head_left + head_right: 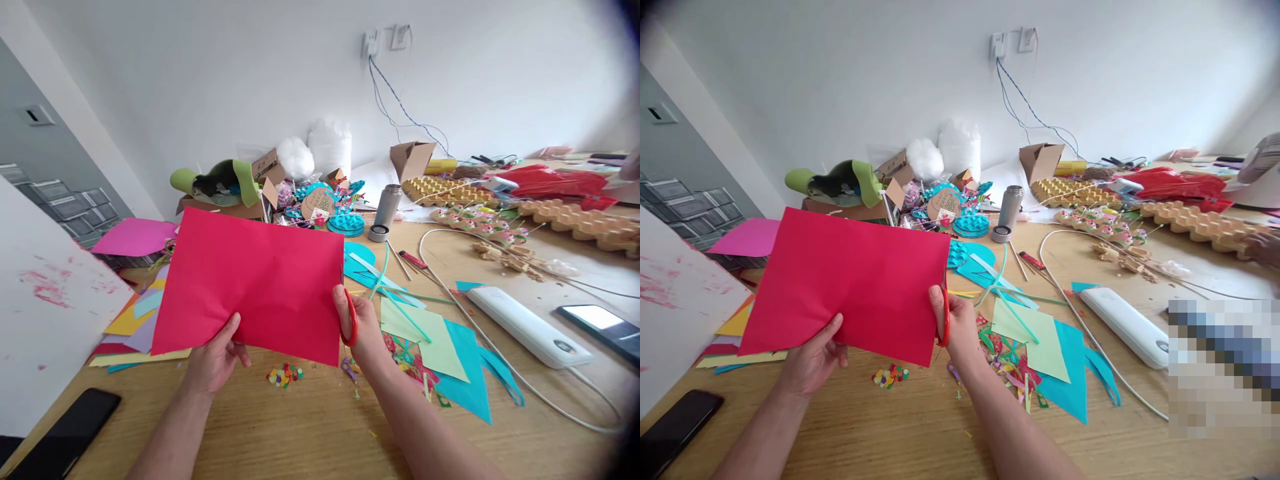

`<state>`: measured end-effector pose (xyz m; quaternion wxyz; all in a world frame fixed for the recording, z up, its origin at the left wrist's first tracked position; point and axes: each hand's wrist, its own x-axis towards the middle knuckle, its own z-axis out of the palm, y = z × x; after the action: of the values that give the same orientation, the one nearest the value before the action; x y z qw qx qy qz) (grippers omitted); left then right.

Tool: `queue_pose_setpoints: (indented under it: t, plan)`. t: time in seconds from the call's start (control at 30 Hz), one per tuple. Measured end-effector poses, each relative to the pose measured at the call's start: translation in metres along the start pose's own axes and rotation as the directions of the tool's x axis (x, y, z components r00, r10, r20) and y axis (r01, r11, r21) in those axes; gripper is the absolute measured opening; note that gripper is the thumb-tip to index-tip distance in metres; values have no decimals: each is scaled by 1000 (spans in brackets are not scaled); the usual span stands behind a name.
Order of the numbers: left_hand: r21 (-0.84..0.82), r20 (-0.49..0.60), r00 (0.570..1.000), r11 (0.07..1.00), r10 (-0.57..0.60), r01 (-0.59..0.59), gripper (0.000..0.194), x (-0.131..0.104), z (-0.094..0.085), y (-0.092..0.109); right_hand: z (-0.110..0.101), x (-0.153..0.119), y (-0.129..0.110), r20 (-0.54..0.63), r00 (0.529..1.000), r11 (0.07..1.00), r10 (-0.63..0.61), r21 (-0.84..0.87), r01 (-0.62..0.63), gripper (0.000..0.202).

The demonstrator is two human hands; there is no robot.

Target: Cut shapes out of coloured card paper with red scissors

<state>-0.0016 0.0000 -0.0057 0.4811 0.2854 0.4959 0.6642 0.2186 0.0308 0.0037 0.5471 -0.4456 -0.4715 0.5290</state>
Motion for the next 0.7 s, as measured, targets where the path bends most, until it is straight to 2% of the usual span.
queue_pose_setpoints:
  t: [0.7]
  plan:
    - [8,15,1000,1000,2,-2,37,-2,1,1,2,-2,-1,-23,1000,1000,-16,-17,16,58]
